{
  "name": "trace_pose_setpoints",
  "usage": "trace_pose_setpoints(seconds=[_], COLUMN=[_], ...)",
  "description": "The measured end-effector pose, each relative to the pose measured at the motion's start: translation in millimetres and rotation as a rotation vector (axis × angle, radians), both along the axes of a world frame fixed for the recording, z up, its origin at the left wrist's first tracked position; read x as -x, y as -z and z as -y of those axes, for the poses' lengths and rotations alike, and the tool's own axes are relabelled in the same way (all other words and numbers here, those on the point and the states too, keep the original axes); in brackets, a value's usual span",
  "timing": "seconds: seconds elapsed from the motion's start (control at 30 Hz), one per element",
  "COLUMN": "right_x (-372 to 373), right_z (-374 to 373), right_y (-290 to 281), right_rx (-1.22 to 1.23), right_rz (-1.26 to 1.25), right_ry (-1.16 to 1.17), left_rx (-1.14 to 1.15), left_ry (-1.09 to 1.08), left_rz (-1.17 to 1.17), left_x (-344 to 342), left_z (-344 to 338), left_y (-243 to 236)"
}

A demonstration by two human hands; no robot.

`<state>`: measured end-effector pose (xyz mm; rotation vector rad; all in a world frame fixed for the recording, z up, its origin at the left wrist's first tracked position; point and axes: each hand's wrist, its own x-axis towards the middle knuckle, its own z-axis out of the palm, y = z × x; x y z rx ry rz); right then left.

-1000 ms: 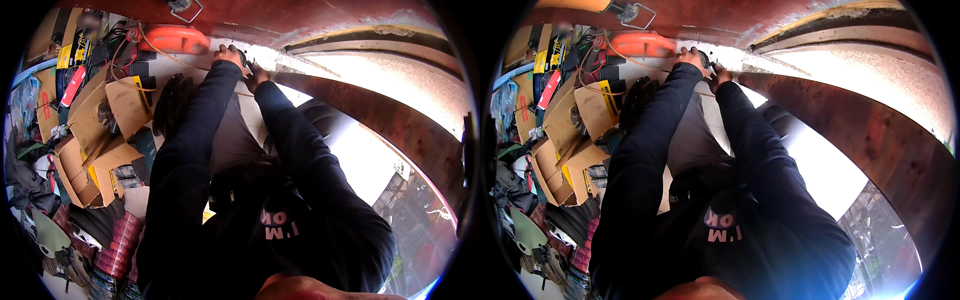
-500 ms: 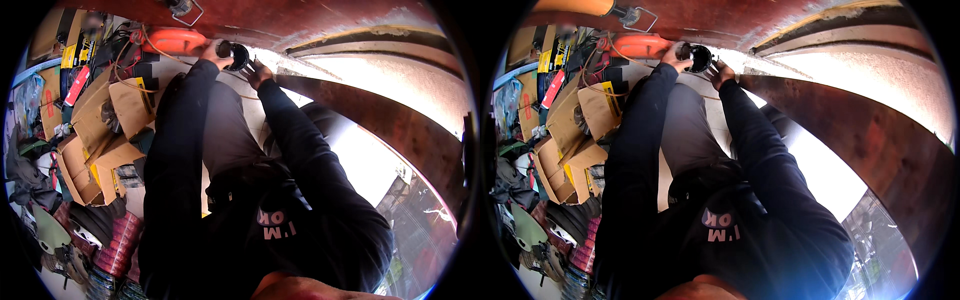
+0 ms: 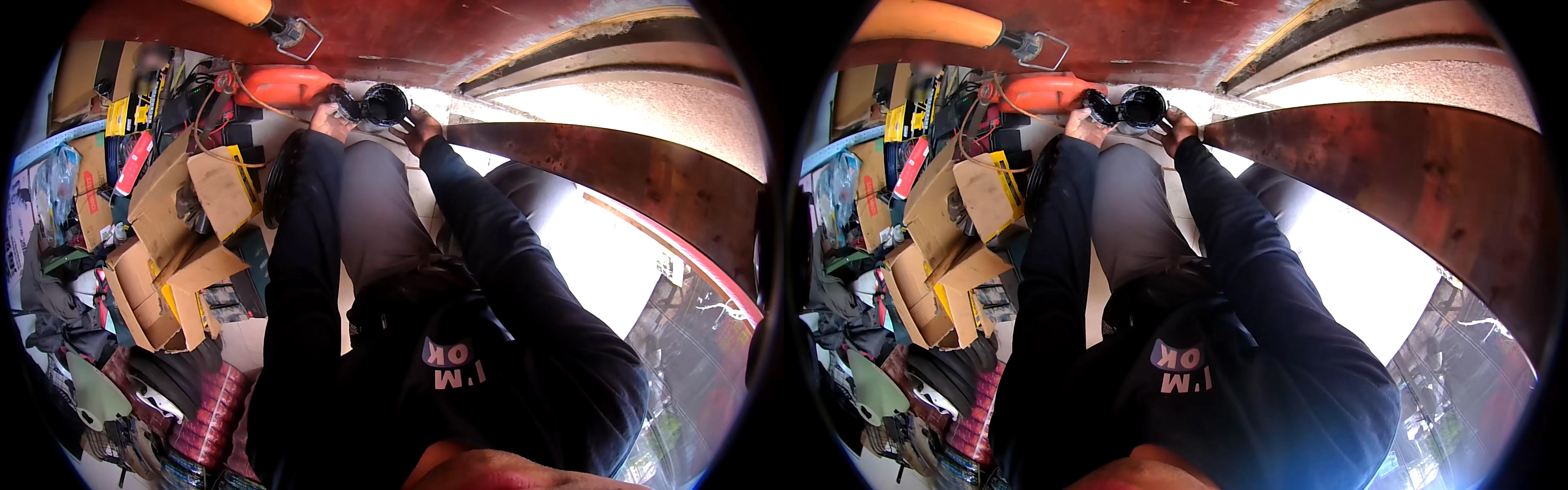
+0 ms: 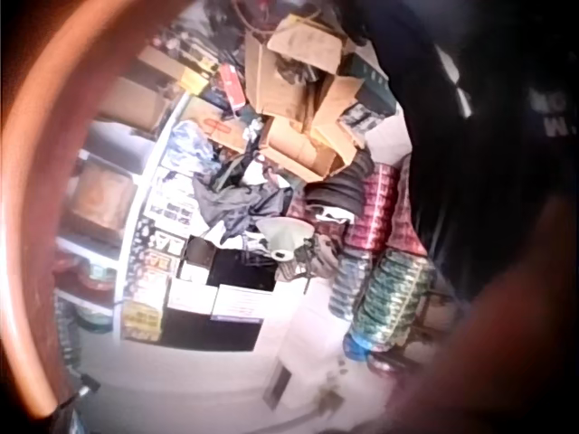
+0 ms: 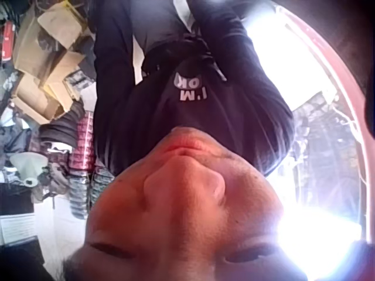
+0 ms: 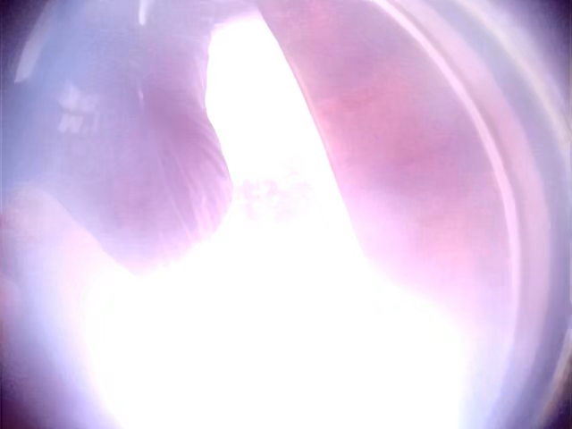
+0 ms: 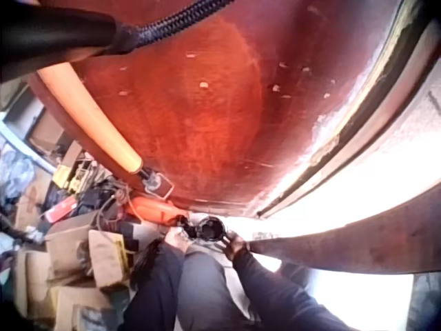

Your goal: The person holds a black mechanical part, likely a brake drum, and applies a white substance to its surface. They then pick up a small metal piece, manipulate it, and insert it into the part. Later, the person applies a dark viscous substance from a container to the part using a small tool.

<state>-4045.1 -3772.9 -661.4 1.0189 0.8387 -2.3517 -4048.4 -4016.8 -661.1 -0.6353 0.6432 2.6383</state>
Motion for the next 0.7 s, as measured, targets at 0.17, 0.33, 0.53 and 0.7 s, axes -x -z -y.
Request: trace_pose_setpoints(seconds=[0.17, 0.33, 0.53, 0.7], right_x=[3.8, 0.9, 12.8, 18.9], right_z=[1.7, 21.6, 30.8, 22.4], right_y=[3.9, -3.8, -89.7, -159.1], right_rx=[0.011, -0.674, -0.918, -0.954], right_rz=[-0.027, -0.284, -0.683, -0.98], right_ry=[0.064, -0.211, -0.359, -0.341], left_rx=[0.073, 0.213, 0.06, -0.11], left_ry=[0.014, -0.077, -0.073, 0.054], left_rz=[-0.006, -0.247, -0.419, -0.414], left_x=[-7.5, -11.5, -12.2, -7.7], left_z=[6.4, 7.4, -14.9, -17.7], left_y=[-0.5, -9.0, -96.1, -135.5])
